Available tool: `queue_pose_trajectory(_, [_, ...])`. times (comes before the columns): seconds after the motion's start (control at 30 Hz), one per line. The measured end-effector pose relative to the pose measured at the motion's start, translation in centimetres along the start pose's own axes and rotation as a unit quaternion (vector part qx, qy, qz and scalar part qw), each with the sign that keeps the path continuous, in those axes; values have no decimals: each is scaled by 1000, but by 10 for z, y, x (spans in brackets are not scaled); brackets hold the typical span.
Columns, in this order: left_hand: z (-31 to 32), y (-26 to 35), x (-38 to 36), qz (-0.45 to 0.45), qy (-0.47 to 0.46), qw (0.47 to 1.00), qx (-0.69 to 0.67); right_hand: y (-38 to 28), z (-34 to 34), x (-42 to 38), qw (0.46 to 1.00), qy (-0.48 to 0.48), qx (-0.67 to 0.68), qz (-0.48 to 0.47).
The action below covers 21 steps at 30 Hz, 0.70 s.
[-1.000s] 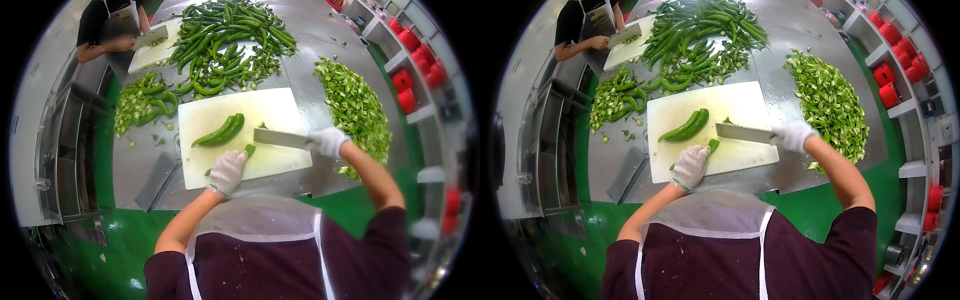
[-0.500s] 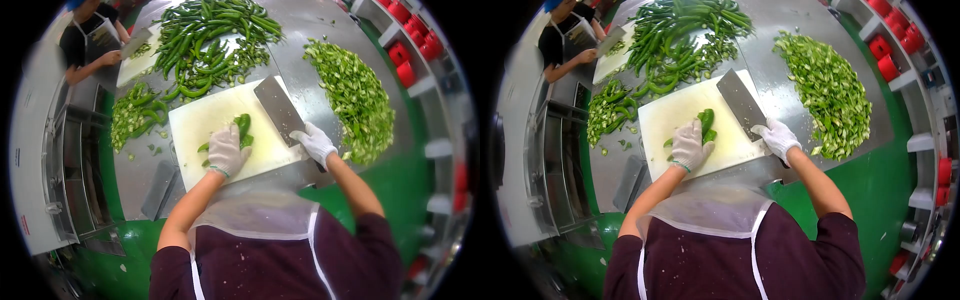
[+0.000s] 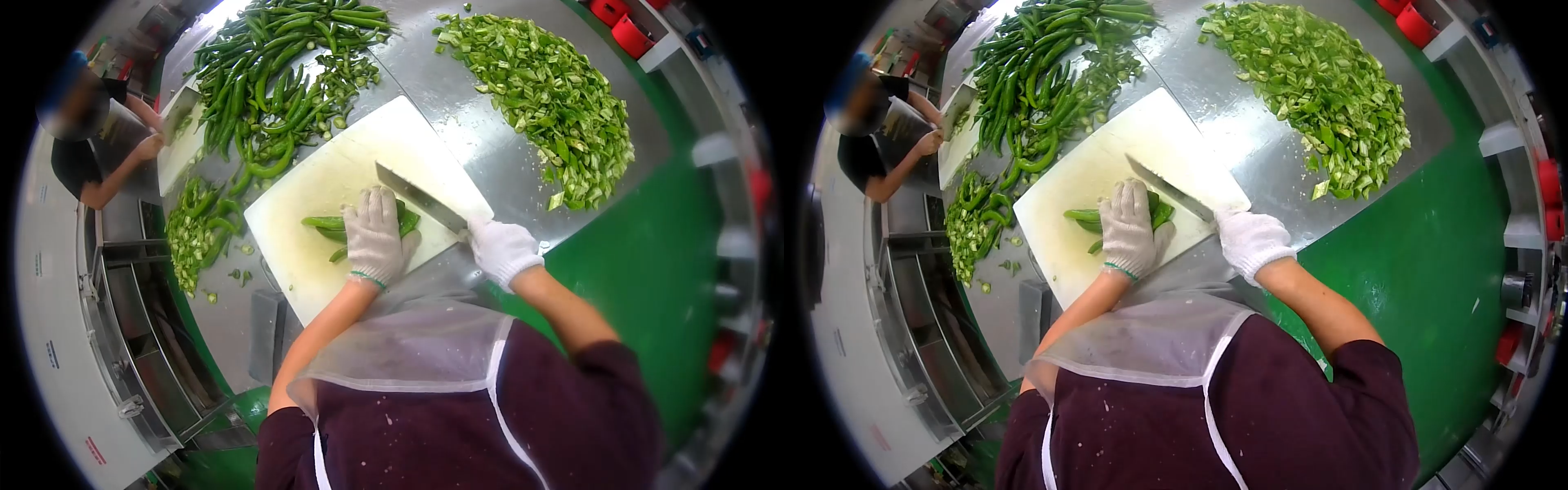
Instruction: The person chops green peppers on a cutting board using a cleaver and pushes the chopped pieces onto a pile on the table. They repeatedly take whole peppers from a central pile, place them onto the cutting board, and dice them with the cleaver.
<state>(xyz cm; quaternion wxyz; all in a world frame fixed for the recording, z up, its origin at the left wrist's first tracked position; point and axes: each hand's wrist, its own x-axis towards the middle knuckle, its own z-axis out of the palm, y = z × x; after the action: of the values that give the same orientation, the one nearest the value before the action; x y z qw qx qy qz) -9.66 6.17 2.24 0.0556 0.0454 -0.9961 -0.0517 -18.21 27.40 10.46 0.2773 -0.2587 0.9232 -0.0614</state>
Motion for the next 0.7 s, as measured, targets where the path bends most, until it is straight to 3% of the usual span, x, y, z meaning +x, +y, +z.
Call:
queue_pose_trajectory(0.07, [-16,-1,-3,-15,6,1000,-1,11,7,3,999,16,40,19])
queue_pose_trajectory(0.13, [-24,-11,-6,-13,9,1000,-1,21,4,-2,964,-10,259,59])
queue_pose_trajectory(0.23, [-18,-43,-15,26,20,999,-35,28,16,-1,847,-43,516,118])
queue_pose_trajectory(0.3, [-10,-43,-16,47,3,999,-14,31,33,1,731,-52,668,126])
queue_pose_trajectory(0.43, [-9,-21,-8,79,8,996,-28,34,55,2,675,-64,717,162])
queue_pose_trajectory(0.7, [-2,-2,-1,132,22,990,-46,39,82,-13,621,-18,764,174])
